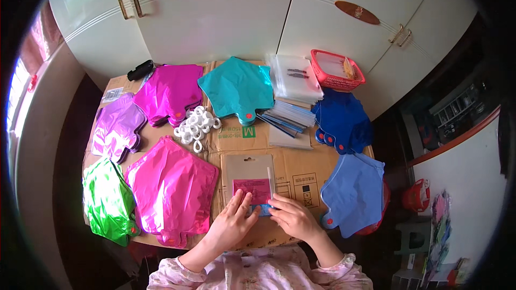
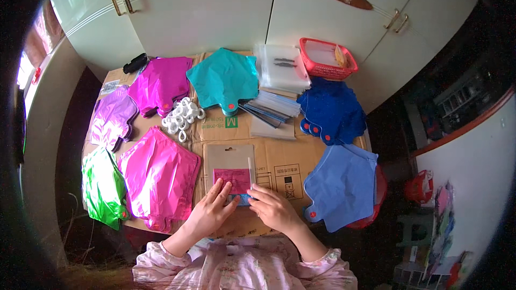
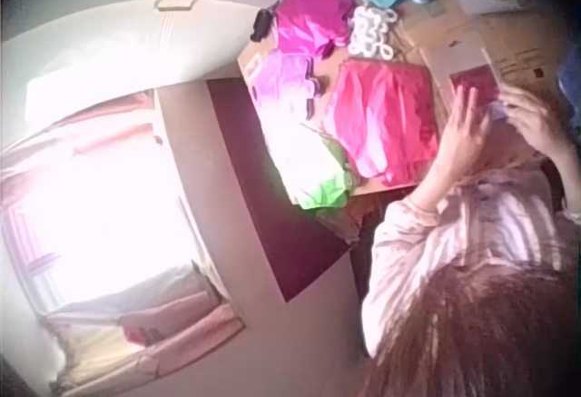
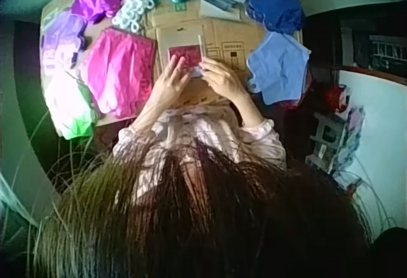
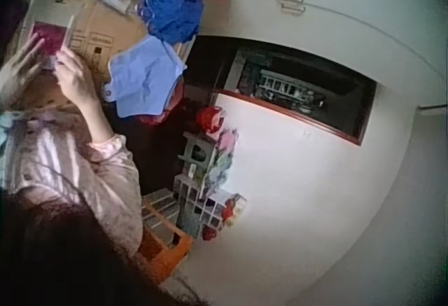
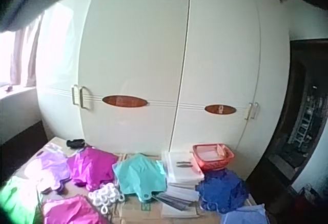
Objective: Folding various colored plastic sheets and placing them into cardboard sleeves.
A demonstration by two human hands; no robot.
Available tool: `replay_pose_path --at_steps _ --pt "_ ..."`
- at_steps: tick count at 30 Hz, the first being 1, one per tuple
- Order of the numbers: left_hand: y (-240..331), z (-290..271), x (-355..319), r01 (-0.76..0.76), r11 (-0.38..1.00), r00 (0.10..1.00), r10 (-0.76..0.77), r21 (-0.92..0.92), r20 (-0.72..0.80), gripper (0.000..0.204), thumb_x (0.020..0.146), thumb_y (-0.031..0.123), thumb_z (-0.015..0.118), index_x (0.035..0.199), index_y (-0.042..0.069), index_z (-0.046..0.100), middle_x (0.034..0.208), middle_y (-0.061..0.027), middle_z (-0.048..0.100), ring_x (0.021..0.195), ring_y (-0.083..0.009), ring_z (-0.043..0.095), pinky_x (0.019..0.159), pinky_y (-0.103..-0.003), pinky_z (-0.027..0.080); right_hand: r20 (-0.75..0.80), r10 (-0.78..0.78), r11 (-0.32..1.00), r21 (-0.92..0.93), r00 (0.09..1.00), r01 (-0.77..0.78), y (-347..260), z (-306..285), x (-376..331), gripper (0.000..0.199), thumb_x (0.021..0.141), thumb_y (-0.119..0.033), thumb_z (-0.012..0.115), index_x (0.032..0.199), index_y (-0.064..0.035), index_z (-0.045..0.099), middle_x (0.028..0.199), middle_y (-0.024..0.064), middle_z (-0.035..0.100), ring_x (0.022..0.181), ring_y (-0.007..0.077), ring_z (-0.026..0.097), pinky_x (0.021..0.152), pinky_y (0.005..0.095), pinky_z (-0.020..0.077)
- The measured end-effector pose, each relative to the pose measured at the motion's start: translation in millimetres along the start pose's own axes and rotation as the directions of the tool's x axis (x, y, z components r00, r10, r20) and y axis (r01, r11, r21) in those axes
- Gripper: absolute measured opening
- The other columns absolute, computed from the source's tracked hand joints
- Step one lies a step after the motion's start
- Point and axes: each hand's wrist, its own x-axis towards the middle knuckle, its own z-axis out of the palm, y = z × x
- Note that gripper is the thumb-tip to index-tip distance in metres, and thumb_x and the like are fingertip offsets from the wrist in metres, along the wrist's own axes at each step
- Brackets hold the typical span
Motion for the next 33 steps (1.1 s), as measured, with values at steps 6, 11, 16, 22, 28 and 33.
replay_pose_path --at_steps 6,11,16,22,28,33 --pt "22.5 -3.9 -4.5 0.004 0.996 0.988 -0.018 -0.090 -0.152 0.032 0.072 0.013 0.058 0.101 0.001 0.062 0.103 -0.0111 0.062 0.100 -0.0256 0.060 0.086 -0.037 0.050 0.051 -0.032 0.999 -0.021 0.998 0.033 7.9 4.4 -3.4 0.017 0.078 -0.003 0.063 0.094 -0.0002 0.067 0.113 0.0108 0.064 0.113 0.0253 0.058 0.097 0.0374 0.0461" --pt "51.7 7.4 -7.7 0.024 0.990 0.999 -0.029 -0.137 -0.034 0.034 0.071 0.012 0.059 0.104 0.002 0.062 0.101 -0.0071 0.059 0.088 -0.0199 0.057 0.074 -0.032 0.048 0.075 -0.023 1.000 0.020 0.997 0.022 4.5 -1.5 1.9 0.020 0.076 0.002 0.060 0.095 -0.0005 0.068 0.112 0.0117 0.065 0.113 0.0255 0.058 0.098 0.0389 0.0461" --pt "63.2 23.8 6.7 0.066 0.991 0.994 -0.076 -0.119 -0.075 0.034 0.074 0.013 0.058 0.106 0.001 0.061 0.106 -0.0095 0.057 0.095 -0.0227 0.056 0.081 -0.034 0.046 0.115 -0.018 0.996 0.085 0.993 0.009 10.8 -5.6 3.0 0.027 0.075 0.005 0.057 0.099 -0.0016 0.068 0.113 0.0108 0.065 0.114 0.0259 0.057 0.099 0.0388 0.0455" --pt "74.2 27.2 18.4 0.087 0.986 0.994 -0.095 -0.140 -0.054 0.032 0.074 0.013 0.056 0.104 0.000 0.056 0.102 -0.0121 0.056 0.093 -0.0245 0.055 0.078 -0.033 0.048 0.115 0.003 0.986 0.167 0.993 -0.022 14.8 -4.5 0.8 0.031 0.075 0.008 0.055 0.102 -0.0008 0.068 0.114 0.0118 0.064 0.115 0.0264 0.057 0.100 0.0379 0.0451" --pt "73.3 26.8 25.2 0.208 0.958 0.978 -0.209 -0.195 0.018 0.022 0.078 0.009 0.056 0.098 0.000 0.052 0.084 -0.0103 0.051 0.076 -0.0230 0.057 0.065 -0.034 0.050 0.122 -0.001 0.982 0.189 0.993 -0.022 18.8 -2.8 -1.4 0.032 0.076 0.009 0.055 0.103 -0.0011 0.068 0.114 0.0122 0.064 0.115 0.0264 0.057 0.100 0.0377 0.0451" --pt "60.6 24.9 22.5 0.239 0.930 0.971 -0.229 -0.279 0.070 0.020 0.079 0.008 0.057 0.096 0.000 0.051 0.079 -0.0098 0.051 0.070 -0.0237 0.058 0.058 -0.035 0.050 0.124 -0.009 0.983 0.184 0.992 -0.014 20.0 -4.1 -0.9 0.032 0.075 0.008 0.054 0.103 -0.0016 0.068 0.115 0.0116 0.064 0.115 0.0260 0.057 0.100 0.0378 0.0444"
